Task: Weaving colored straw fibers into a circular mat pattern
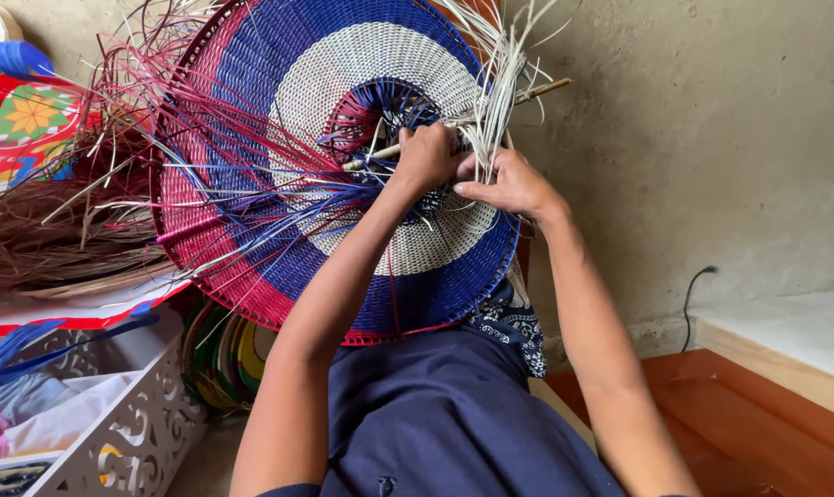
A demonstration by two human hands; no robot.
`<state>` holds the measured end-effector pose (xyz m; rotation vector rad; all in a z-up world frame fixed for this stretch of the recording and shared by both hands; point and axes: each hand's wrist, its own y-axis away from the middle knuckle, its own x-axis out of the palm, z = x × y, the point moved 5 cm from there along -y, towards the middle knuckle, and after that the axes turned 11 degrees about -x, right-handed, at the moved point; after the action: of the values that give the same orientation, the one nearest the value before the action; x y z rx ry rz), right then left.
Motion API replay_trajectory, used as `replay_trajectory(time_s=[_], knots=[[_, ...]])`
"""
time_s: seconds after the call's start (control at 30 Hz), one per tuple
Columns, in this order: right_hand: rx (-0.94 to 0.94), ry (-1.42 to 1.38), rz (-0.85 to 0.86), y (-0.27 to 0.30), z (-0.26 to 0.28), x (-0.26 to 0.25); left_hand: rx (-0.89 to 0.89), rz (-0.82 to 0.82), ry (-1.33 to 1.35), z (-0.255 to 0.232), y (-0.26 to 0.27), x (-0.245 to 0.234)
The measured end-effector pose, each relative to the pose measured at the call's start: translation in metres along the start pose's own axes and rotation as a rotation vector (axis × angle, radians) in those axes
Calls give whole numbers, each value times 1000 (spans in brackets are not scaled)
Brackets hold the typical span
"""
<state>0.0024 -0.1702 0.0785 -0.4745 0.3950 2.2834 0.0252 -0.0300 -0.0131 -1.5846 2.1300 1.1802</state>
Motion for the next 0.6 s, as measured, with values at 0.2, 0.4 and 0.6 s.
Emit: replay_trajectory(time_s=[0.2, 0.4, 0.6], knots=[[-191, -109, 19, 3, 27, -6, -6, -37, -38, 9, -14, 20], [54, -368, -506, 2, 38, -48, 30, -7, 11, -4, 5, -4], [545, 598, -53, 12, -38, 0, 37, -24, 39, 2, -1, 3]])
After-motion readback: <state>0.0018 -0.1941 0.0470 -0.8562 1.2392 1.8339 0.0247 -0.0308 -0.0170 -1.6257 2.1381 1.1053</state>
